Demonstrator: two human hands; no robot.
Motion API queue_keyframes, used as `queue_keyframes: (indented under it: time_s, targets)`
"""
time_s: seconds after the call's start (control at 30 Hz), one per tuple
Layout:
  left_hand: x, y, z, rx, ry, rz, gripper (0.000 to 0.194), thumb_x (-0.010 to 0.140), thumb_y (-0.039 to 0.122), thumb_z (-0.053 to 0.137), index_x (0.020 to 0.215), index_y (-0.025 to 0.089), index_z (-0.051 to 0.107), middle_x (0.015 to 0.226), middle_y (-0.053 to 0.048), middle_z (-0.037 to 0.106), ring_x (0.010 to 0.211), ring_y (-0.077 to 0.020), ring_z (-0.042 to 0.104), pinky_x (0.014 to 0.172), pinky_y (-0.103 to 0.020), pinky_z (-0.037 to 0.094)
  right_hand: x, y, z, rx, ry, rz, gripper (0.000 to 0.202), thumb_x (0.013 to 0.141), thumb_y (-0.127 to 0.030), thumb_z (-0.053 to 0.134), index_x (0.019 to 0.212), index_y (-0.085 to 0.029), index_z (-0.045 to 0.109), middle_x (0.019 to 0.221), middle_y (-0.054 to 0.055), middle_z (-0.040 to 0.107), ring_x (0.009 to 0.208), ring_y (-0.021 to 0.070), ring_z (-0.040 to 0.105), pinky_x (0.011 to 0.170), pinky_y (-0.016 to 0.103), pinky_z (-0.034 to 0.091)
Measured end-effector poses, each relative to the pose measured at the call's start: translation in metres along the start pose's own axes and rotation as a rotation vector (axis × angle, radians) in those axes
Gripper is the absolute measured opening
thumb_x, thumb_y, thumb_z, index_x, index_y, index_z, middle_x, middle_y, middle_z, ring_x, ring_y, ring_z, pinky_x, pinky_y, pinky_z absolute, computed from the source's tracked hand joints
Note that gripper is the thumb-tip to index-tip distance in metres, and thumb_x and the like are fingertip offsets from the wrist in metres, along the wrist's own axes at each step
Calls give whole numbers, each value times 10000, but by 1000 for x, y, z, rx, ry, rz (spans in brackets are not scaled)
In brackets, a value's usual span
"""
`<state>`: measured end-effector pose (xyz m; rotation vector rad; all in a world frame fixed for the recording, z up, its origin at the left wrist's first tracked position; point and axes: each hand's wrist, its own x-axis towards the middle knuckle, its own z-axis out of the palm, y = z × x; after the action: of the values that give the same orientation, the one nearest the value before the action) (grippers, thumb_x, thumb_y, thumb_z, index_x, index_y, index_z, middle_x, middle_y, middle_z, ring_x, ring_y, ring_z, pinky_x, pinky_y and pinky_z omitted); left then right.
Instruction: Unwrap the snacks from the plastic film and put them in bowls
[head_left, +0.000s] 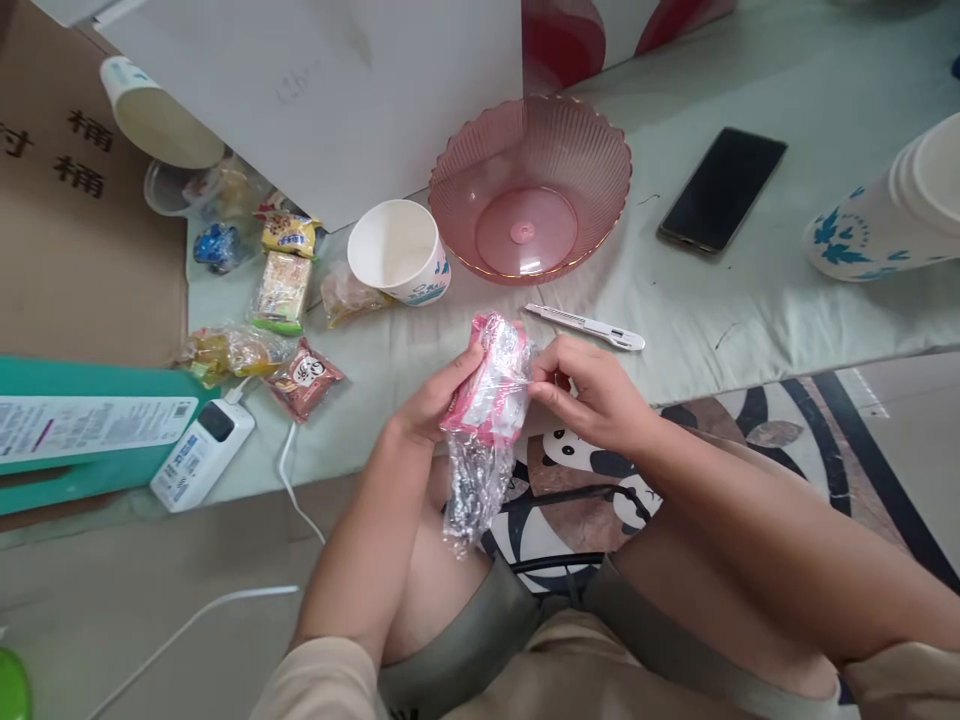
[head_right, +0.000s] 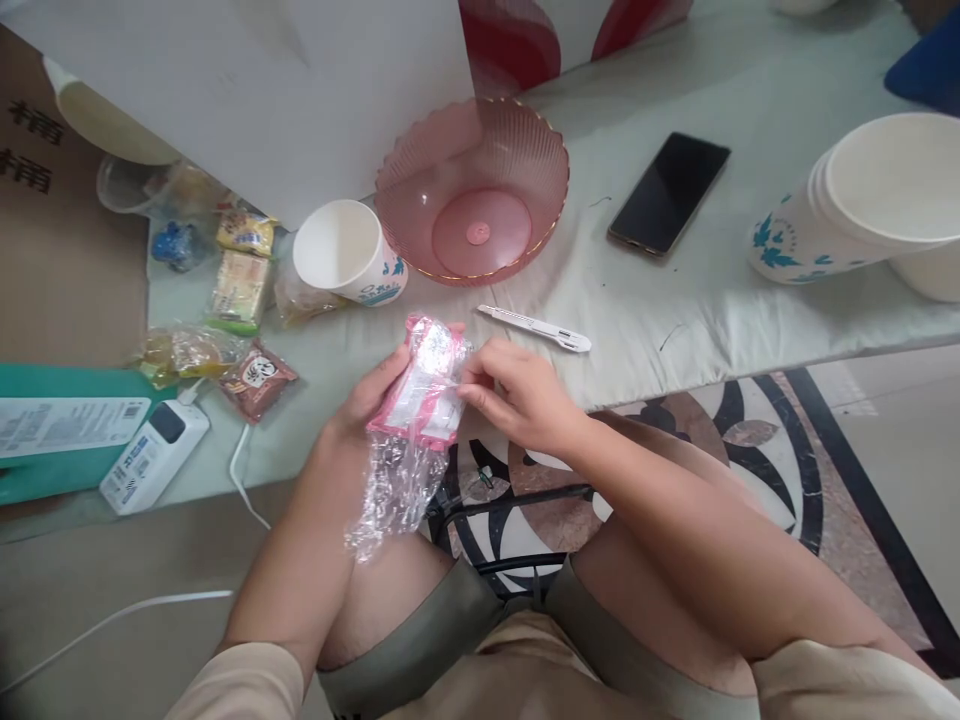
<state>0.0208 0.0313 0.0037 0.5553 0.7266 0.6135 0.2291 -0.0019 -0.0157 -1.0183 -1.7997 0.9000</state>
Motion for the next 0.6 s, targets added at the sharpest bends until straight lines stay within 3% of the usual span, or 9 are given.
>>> queue_keyframes:
  time_s: [0.07,0.17,0.3,0.4,0.5,0.6]
  targets:
    - [-2,5,-1,-17,-11,-41,422,952,428,657,1282,167,692,1094,-90,777,897,-218,744,775,-294,566,0,-1,-4,21,-33,22,215,995,-343,586,825,-213,560,766,6,599,661,120,484,617,279,392]
    - [-4,6,-1,-24,-6,-73,395,950,412,659,1248,158,705,1079,-94,779,888,-215,745,766,-288,578,-1,0,-5,0,21,31,194,978,-359,627,861,-215,568,784,6,609,682,127,508,623,277,408]
    - [-3,1,-1,-36,-14,-87,382,967,414,629,1268,188,694,1094,-87,769,858,-199,743,731,-276,593,-3,4,1,-94,21,1,263,879,-420,758,965,-217,616,944,49,641,853,186,589,756,334,485]
    - [-2,3,-1,-37,-43,-138,405,983,428,594,1298,189,679,1076,-86,769,751,-185,724,658,-280,583,-3,7,2,-71,-31,-4,146,947,-347,685,908,-216,634,919,41,638,832,170,607,759,328,495]
    - [-5,7,1,-34,-18,-131,435,972,445,601,1273,146,698,1051,-99,774,786,-194,727,680,-270,574,-3,7,0,-37,-6,-80,137,981,-268,631,859,-207,615,856,22,631,780,144,603,727,302,492]
    - [-10,7,7,-39,30,-80,510,948,480,623,1306,122,686,1048,-106,775,860,-210,730,736,-274,570,-4,7,0,-85,4,-178,143,945,-333,692,943,-204,631,922,44,649,860,179,623,776,338,513]
